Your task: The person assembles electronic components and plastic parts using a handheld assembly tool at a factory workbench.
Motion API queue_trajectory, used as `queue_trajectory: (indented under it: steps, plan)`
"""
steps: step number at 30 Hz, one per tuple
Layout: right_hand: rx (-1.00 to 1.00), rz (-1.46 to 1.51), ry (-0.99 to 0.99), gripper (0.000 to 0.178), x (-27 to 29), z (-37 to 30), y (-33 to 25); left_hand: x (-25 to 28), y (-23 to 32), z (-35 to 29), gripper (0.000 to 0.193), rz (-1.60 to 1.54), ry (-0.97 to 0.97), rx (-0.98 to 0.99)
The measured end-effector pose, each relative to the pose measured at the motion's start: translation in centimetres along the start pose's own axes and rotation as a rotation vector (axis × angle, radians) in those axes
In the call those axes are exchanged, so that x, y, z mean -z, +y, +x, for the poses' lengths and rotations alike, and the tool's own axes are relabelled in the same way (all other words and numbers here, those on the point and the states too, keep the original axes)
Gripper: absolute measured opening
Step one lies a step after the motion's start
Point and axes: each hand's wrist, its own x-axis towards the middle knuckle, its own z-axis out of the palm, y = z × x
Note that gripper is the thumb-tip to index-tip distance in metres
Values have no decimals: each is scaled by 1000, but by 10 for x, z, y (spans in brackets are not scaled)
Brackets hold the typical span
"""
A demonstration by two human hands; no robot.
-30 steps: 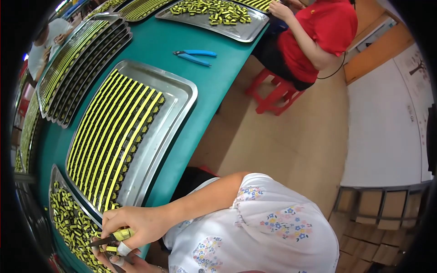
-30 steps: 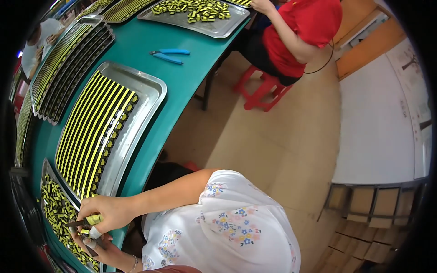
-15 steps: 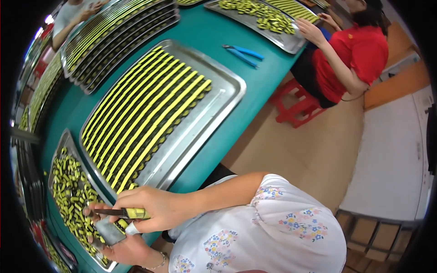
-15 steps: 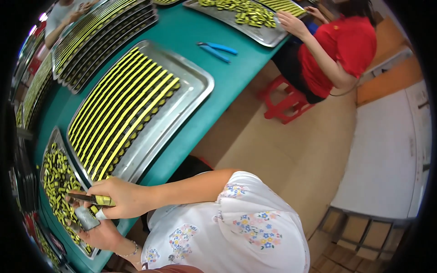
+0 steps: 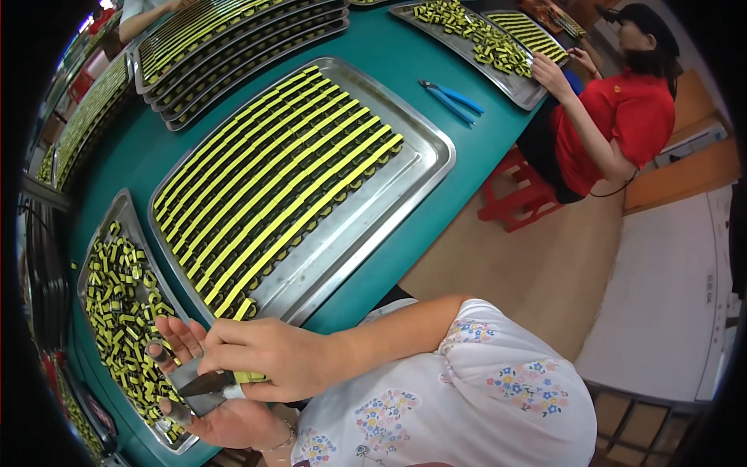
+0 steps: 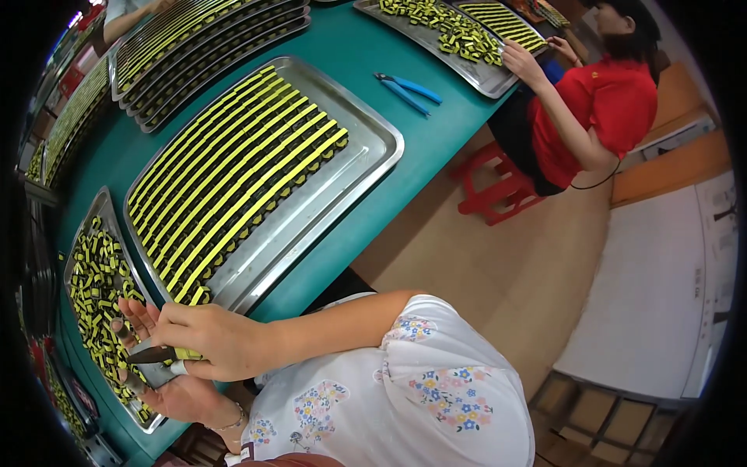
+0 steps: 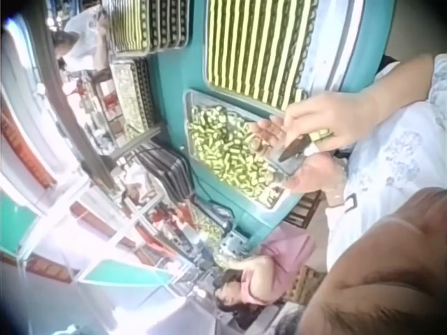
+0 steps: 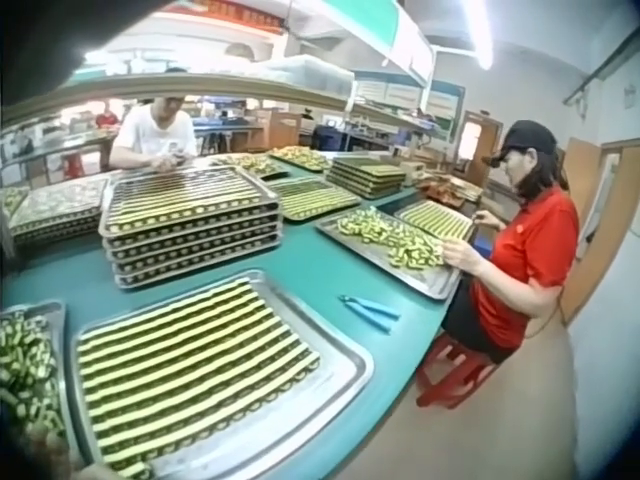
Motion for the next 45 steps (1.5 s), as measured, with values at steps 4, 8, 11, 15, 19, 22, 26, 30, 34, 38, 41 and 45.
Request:
queue_trajectory:
  steps: [4,8,11,15,19,22,26,30,34,38,41,45]
  plan:
    - [-1,37,-38,44,-5,5,-1,4,4,-1,64,5,5,-51]
    - [-68,-15,-22,49,3,6,-1,4,1,1,68,44,52,15]
    - [-197,-53,-62,43,9,9,-9,-1,3,9,76,124,-45,94]
    - [-166,-59,-32,33,9,9,-8,1,4,10,84,53,-113,118]
    - [-158,-57,-27,30,6,9,-8,3,5,8,90,113,-124,114]
    - [-116,-119,-35,29,4,9,-5,1,6,7,97,169,-114,116]
    - [-146,-99,-35,28,4,10,-7,0,8,7,102,257,-141,126]
    - [-111,-115,-32,28,2,10,-8,-1,9,7,106,331,-159,108]
    - [-116,-118,-28,32,1,8,-8,-1,12,4,107,375,-152,110]
    - [-97,-230,-84,34,3,11,-17,0,12,4,107,424,-173,116]
    - [-64,-292,-75,48,3,14,-19,3,9,3,106,487,-215,76]
    - [-109,-218,-75,41,3,13,-15,6,9,-1,104,523,-221,87]
